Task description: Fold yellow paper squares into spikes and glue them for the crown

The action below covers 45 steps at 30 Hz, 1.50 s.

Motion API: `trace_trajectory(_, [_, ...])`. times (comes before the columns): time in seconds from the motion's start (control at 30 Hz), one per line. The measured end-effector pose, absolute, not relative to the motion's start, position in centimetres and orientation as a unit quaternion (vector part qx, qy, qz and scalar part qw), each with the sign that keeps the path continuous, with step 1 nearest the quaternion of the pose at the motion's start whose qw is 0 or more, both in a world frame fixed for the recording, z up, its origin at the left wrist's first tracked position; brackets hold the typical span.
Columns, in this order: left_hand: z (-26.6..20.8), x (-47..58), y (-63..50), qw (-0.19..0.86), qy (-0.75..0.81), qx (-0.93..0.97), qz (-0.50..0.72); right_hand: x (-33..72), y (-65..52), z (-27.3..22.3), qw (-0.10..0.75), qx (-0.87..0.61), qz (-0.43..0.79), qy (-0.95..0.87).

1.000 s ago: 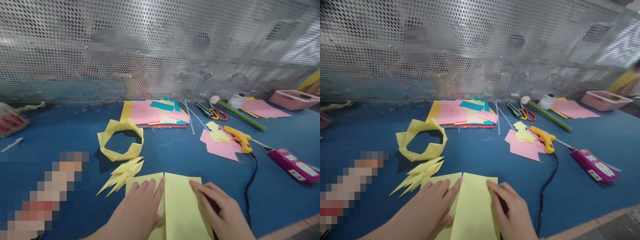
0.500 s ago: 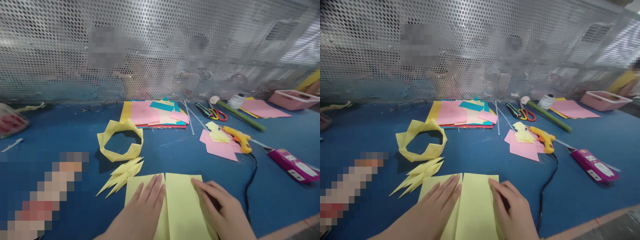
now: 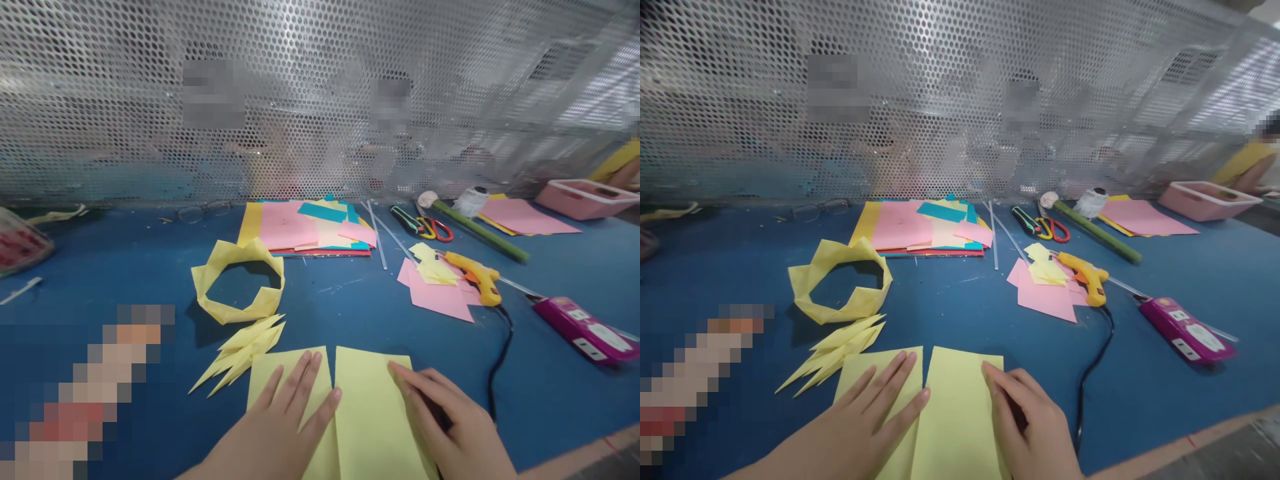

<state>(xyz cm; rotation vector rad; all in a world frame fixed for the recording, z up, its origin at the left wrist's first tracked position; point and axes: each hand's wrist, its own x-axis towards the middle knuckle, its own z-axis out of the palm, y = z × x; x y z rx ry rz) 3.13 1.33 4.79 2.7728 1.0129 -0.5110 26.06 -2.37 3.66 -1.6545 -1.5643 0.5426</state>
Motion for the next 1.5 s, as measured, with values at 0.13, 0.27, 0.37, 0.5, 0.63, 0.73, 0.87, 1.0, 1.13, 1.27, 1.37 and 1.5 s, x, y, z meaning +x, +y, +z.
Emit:
trace_trajectory(0.13, [3.8, 3.2, 0.9, 0.047, 0.35, 0.923, -0.151, 26.6, -2.4, 4.1, 0.354, -0.655, 0.212, -0.633])
trace_trajectory(0.27, [3.3, 3.7, 1.0, 0.039, 0.369, 0.919, -0.134, 27.5, -2.3, 4.3, 0.301, -0.657, 0.216, -0.656])
trace_trajectory(0.37, [2.5, 3.9, 1.3, 0.047, 0.364, 0.923, -0.117, 27.5, -2.2, 4.2, 0.305, -0.662, 0.216, -0.649])
trace_trajectory(0.5, [2.2, 3.9, 1.5, 0.057, 0.363, 0.924, -0.109, 26.9, -2.2, 4.0, 0.346, -0.682, 0.213, -0.608])
trace_trajectory(0.63, [3.3, 4.0, 1.7, 0.068, 0.352, 0.925, -0.129, 26.6, -2.2, 3.9, 0.364, -0.688, 0.217, -0.589])
trace_trajectory(0.73, [4.5, 4.1, 1.9, 0.074, 0.335, 0.928, -0.146, 26.8, -2.2, 4.0, 0.372, -0.69, 0.211, -0.584])
trace_trajectory(0.87, [5.1, 4.2, 2.0, 0.068, 0.32, 0.934, -0.144, 27.3, -2.3, 4.3, 0.376, -0.701, 0.201, -0.572])
trace_trajectory(1.0, [4.3, 3.9, 1.5, 0.056, 0.289, 0.95, -0.103, 27.5, -2.6, 4.3, 0.379, -0.699, 0.205, -0.57])
trace_trajectory(1.13, [2.5, 3.3, 0.9, 0.04, 0.252, 0.966, -0.043, 28.0, -2.9, 4.4, 0.351, -0.702, 0.206, -0.585])
trace_trajectory(1.27, [0.4, 2.9, 0.8, 0.028, 0.24, 0.97, -0.01, 28.8, -3.0, 4.6, 0.306, -0.703, 0.214, -0.606])
trace_trajectory(1.37, [-0.5, 2.9, 0.9, 0.028, 0.234, 0.972, 0.001, 29.1, -3.1, 4.6, 0.31, -0.713, 0.203, -0.595])
trace_trajectory(1.5, [-0.5, 2.9, 0.9, 0.034, 0.228, 0.973, 0.006, 29.4, -3.3, 4.5, 0.293, -0.711, 0.206, -0.605])
